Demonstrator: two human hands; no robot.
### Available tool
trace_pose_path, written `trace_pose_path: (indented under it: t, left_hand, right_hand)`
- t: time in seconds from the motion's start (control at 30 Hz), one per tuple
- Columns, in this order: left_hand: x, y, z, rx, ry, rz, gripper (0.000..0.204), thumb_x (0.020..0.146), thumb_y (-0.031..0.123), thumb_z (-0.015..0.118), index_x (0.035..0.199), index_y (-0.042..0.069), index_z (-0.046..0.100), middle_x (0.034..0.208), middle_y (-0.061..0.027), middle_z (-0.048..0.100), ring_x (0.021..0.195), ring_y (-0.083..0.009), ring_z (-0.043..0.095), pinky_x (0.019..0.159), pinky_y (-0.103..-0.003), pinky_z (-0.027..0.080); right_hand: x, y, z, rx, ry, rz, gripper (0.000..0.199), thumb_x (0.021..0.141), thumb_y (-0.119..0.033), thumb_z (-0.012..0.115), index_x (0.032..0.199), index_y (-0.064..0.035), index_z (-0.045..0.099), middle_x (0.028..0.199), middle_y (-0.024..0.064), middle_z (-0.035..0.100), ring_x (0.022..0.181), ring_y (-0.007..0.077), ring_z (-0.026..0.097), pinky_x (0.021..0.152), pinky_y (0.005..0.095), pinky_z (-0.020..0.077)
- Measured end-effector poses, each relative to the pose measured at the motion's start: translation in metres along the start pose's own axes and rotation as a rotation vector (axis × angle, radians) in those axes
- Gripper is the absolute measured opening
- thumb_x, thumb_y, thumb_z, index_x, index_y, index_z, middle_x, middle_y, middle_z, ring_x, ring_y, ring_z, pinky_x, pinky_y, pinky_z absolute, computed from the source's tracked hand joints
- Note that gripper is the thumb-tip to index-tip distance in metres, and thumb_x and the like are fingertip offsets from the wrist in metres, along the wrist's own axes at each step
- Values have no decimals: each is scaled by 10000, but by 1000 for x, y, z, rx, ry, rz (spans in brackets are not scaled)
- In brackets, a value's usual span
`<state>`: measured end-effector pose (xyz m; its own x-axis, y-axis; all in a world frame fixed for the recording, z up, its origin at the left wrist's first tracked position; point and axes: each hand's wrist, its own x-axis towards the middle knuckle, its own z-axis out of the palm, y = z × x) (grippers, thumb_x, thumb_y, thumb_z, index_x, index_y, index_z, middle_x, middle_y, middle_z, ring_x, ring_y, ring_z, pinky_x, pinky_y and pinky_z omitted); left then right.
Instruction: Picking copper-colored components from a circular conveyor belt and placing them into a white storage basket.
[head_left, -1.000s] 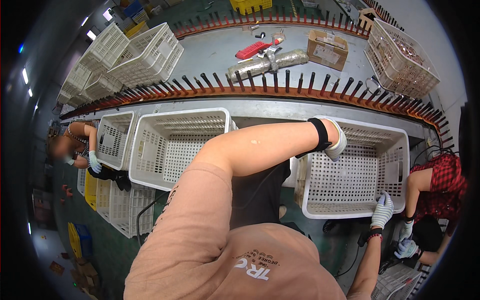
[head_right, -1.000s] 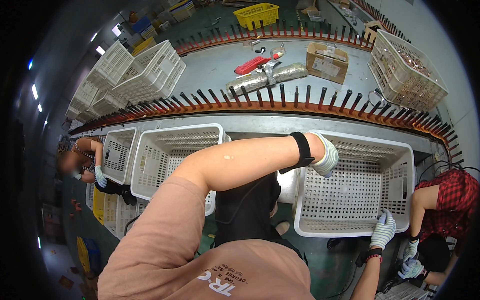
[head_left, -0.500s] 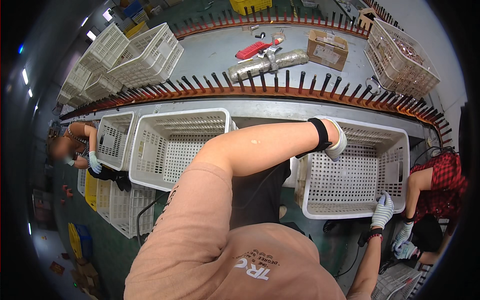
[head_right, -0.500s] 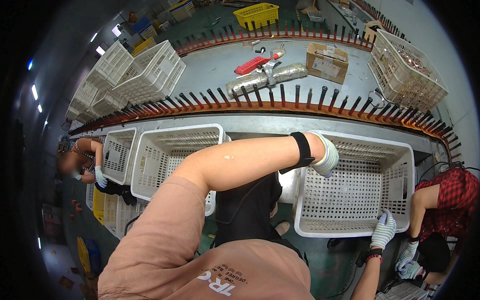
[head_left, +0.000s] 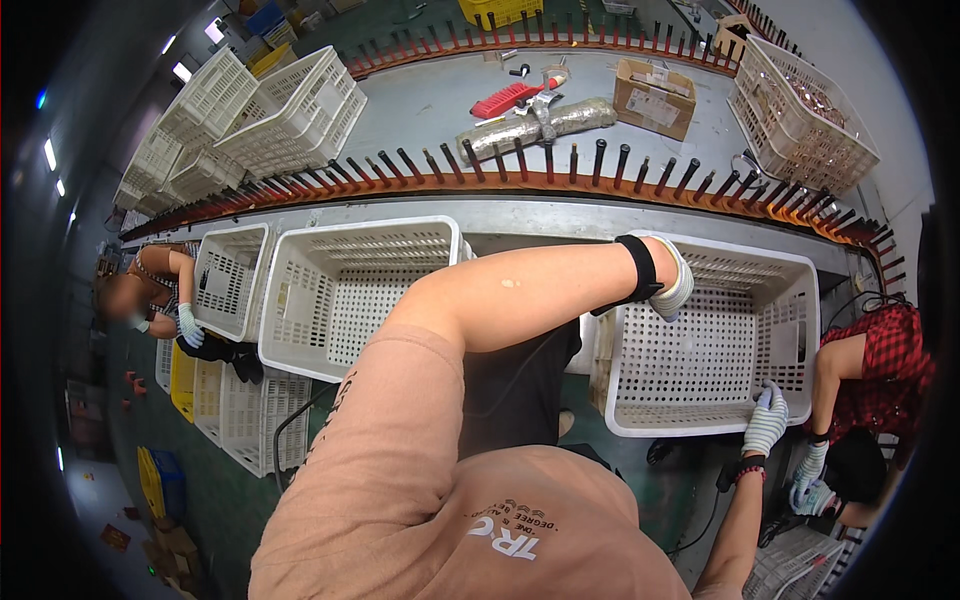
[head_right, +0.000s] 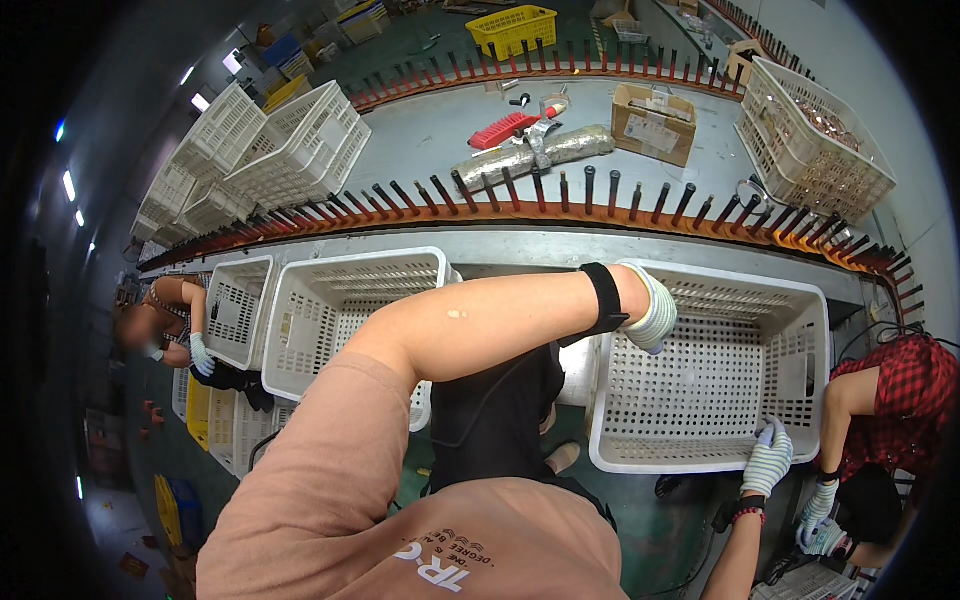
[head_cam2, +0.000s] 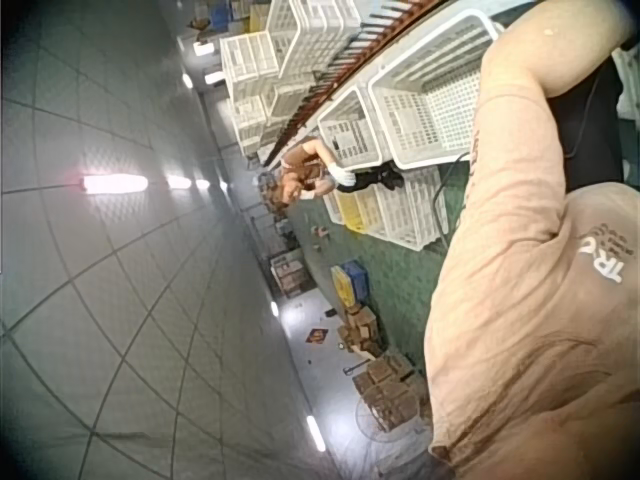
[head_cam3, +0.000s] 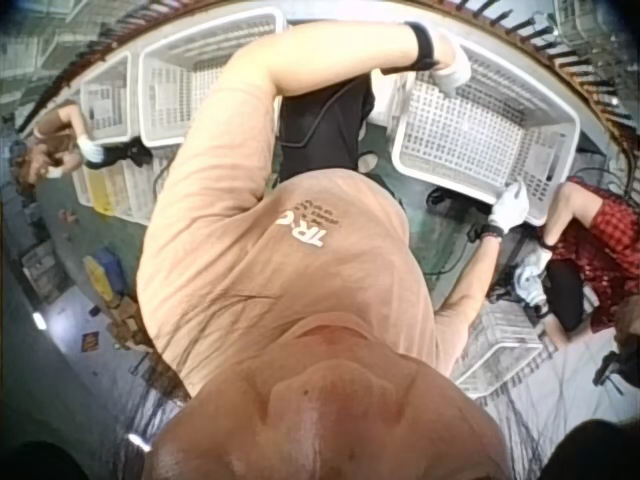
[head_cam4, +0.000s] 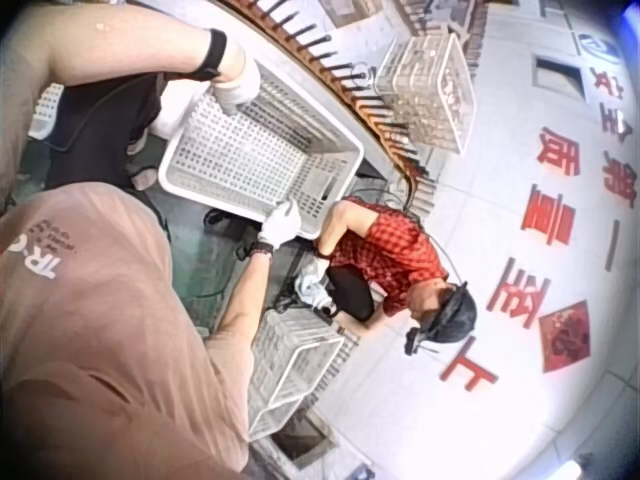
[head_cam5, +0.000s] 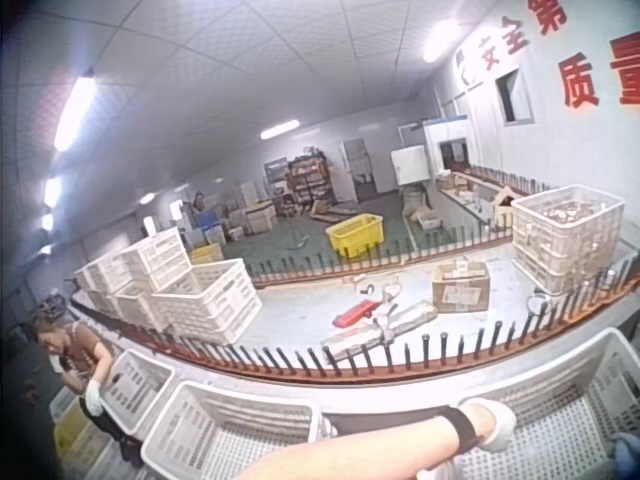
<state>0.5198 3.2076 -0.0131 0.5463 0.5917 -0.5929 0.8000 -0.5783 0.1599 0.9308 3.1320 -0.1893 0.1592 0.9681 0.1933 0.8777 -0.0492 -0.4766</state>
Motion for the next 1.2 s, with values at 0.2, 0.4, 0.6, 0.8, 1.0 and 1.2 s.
trace_pose_path:
  t: [0.2, 0.4, 0.6, 0.8, 1.0, 1.2]
  left_hand:
    - [-1, 1, -1, 2, -11, -8, 497, 961, 432, 566, 1249, 60, 725, 1224, -158, 727, 1136, -363, 681, 963, -482, 533]
    - [-2, -1, -1, -8, -6, -6, 499, 959, 434, 566, 1247, 59, 725, 1217, -159, 729, 1134, -365, 681, 961, -482, 534]
    - [-1, 0, -1, 5, -9, -8, 511, 962, 453, 565, 1244, 58, 727, 1217, -161, 730, 1141, -366, 679, 964, -479, 535]
    - [1, -2, 2, -18, -2, -5, 512, 967, 458, 569, 1244, 56, 726, 1219, -161, 729, 1145, -367, 678, 970, -476, 533]
    - [1, -1, 0, -10, -4, -1, 522, 965, 466, 574, 1246, 53, 725, 1226, -165, 726, 1151, -369, 675, 977, -475, 530]
    - [1, -1, 1, -9, 2, 1, 524, 962, 467, 574, 1241, 51, 726, 1220, -167, 727, 1149, -370, 675, 980, -476, 528]
  right_hand:
    - [0, -6, -1, 11, 23, 11, 230, 1006, -154, 581, 1132, -88, 762, 838, 115, 714, 786, 234, 669, 790, 397, 530]
    - [0, -2, 0, 15, 17, 20, 226, 1006, -156, 586, 1133, -96, 763, 867, 117, 717, 797, 236, 669, 798, 395, 533]
    - [1, 1, 0, -12, 5, 14, 228, 1008, -167, 586, 1135, -99, 762, 870, 114, 718, 809, 238, 669, 809, 398, 529]
    - [1, -2, 0, -19, 9, 8, 232, 1009, -170, 580, 1134, -102, 763, 869, 114, 722, 818, 247, 672, 817, 404, 525]
    - [3, 5, 3, -33, 17, 16, 236, 1002, -175, 585, 1140, -112, 766, 910, 131, 729, 855, 280, 673, 848, 419, 521]
    - [3, 7, 3, -43, 18, 28, 235, 999, -186, 595, 1141, -116, 768, 947, 140, 731, 883, 292, 669, 863, 422, 522]
